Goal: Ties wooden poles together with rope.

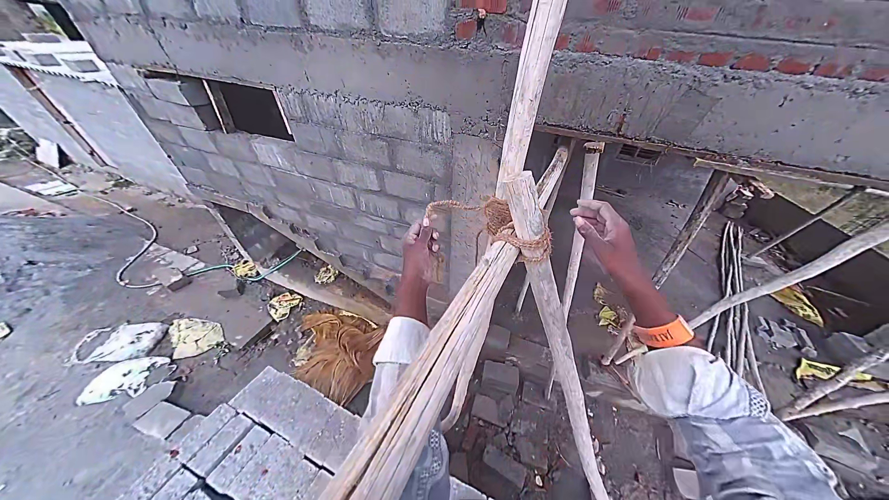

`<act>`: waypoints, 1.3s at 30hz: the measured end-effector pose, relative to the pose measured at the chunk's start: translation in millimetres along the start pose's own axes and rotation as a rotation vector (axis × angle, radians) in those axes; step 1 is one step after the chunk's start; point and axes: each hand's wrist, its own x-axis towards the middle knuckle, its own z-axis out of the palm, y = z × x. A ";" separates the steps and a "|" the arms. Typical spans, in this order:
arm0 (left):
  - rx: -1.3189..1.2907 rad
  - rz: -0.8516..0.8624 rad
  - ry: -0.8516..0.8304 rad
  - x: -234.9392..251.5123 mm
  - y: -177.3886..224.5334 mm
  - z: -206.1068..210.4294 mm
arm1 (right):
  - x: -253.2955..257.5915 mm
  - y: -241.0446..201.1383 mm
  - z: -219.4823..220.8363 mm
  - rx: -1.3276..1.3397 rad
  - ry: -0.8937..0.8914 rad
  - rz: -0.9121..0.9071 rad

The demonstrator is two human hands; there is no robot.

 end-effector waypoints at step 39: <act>0.372 0.183 -0.422 -50.7 45.4 28.5 | 122.0 -277.8 146.6 0.503 -0.634 0.001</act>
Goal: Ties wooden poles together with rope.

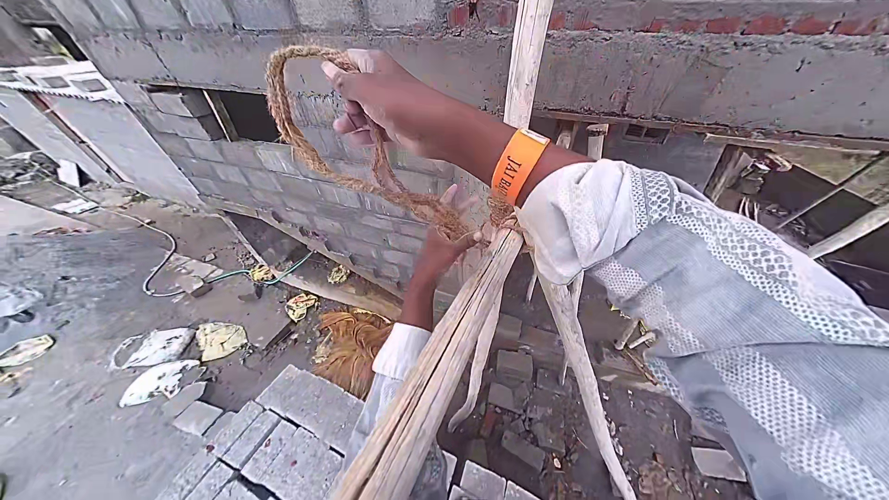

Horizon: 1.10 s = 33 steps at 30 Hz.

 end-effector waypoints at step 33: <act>0.408 -0.323 -0.857 -195.3 -80.4 152.0 | -401.3 276.7 -186.1 -0.642 0.288 0.901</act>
